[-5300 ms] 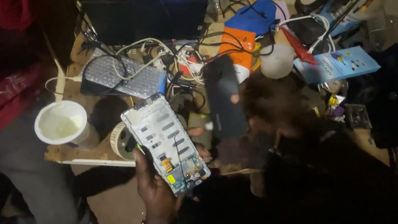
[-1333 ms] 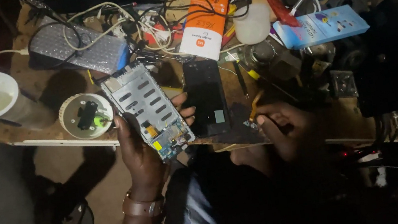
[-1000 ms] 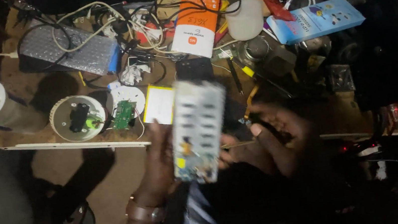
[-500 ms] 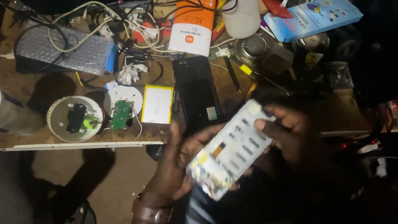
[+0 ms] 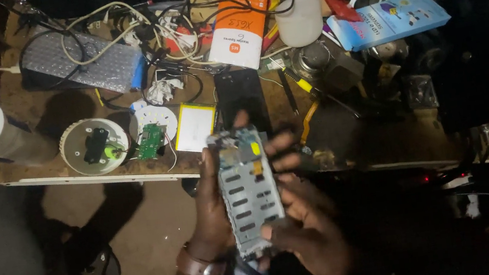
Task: Testing a smartphone's software functionality and then disassembling the hardware components on a workbench.
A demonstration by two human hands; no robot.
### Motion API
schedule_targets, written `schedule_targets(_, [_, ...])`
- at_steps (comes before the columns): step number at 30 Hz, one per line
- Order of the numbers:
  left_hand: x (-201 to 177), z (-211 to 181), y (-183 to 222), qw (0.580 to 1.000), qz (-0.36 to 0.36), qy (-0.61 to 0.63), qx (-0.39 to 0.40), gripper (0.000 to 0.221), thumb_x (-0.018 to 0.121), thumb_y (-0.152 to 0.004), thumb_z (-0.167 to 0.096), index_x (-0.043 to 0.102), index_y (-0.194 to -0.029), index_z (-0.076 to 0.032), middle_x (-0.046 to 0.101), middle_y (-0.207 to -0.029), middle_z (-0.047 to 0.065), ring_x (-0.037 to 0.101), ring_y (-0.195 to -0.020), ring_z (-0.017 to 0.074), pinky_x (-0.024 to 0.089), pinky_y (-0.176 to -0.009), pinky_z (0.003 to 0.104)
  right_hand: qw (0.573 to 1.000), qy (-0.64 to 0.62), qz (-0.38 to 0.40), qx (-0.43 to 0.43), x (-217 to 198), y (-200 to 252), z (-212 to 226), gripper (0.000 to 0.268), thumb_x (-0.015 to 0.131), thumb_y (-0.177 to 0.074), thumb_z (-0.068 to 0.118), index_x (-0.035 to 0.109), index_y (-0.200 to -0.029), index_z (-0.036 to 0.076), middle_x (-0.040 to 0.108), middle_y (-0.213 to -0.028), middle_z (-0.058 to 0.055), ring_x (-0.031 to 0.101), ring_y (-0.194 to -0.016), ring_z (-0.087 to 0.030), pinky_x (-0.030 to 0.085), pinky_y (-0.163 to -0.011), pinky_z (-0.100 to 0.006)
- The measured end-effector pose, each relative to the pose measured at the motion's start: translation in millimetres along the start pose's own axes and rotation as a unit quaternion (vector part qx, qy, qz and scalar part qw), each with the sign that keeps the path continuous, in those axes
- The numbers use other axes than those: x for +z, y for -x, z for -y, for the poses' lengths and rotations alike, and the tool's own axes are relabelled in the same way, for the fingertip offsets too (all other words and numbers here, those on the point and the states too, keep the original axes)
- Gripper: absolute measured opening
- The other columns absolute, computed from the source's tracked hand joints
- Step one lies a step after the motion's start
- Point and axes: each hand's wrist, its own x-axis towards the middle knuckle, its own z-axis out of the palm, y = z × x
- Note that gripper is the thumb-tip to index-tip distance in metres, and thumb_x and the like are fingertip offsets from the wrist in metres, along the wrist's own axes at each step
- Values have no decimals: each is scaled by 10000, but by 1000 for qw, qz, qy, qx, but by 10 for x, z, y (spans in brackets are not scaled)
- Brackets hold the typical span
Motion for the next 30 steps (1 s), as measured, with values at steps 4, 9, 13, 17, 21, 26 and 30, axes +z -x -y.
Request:
schedule_targets(4, [-51, 99, 4, 999, 4, 37, -30, 864, 370, -1025, -688, 109, -1775, -347, 480, -1547, 395, 648, -1267, 468, 573, -1006, 583, 988, 130, -45, 65, 41, 80, 186, 631, 796, -740, 145, 727, -1341, -32, 769, -1136, -163, 829, -844, -321, 735, -471, -426])
schedule_targets(9, [24, 37, 9, 994, 17, 91, -51, 883, 386, -999, -670, 104, -1775, -358, 354, -1634, 410, 596, -1305, 515, 586, -990, 601, 990, 122, 3, 71, -33, 101, 87, 781, 782, -784, 226, 563, -1513, 52, 798, -1110, -193, 806, -807, -292, 717, -572, -381])
schedule_targets(13, [-28, 17, 58, 990, 30, 116, -78, 972, 410, -974, -684, 82, -1805, -300, 327, -1662, 397, 587, -1328, 520, 545, -1057, 616, 969, 244, 25, 41, -107, 106, 30, 638, 759, -819, 224, 623, -1423, 70, 805, -1162, -108, 851, -944, -219, 764, -606, -329])
schedule_targets(17, [4, 5, 75, 994, 31, 80, -73, 988, 414, -984, -679, 67, -1813, -270, 354, -1653, 393, 607, -1319, 487, 515, -1101, 594, 972, 229, 26, 56, -119, 100, 19, 600, 774, -823, 218, 644, -1394, 83, 808, -1173, -98, 830, -983, -215, 741, -638, -334])
schedule_targets(21, [14, 4, 66, 996, 29, 47, -66, 1017, 417, -963, -701, 71, -1814, -265, 380, -1647, 378, 612, -1313, 475, 524, -1083, 592, 972, 222, 16, 81, -93, 109, 83, 682, 782, -806, 236, 612, -1454, 110, 836, -1225, -124, 848, -1046, -252, 767, -668, -358])
schedule_targets(26, [22, 10, 72, 998, 27, 20, -61, 1034, 406, -963, -725, 71, -1820, -255, 414, -1634, 354, 629, -1293, 463, 518, -1100, 575, 973, 228, 32, 0, -89, 107, 73, 586, 780, -829, 265, 679, -1365, 51, 825, -1154, -115, 854, -953, -239, 784, -611, -356])
schedule_targets(30, [-12, 21, 62, 994, 30, 83, -69, 1033, 429, -952, -695, 77, -1822, -266, 355, -1657, 389, 610, -1298, 513, 523, -1086, 606, 972, 233, 29, 20, -96, 106, 91, 617, 780, -817, 278, 673, -1391, 76, 845, -1195, -108, 863, -986, -245, 777, -650, -359])
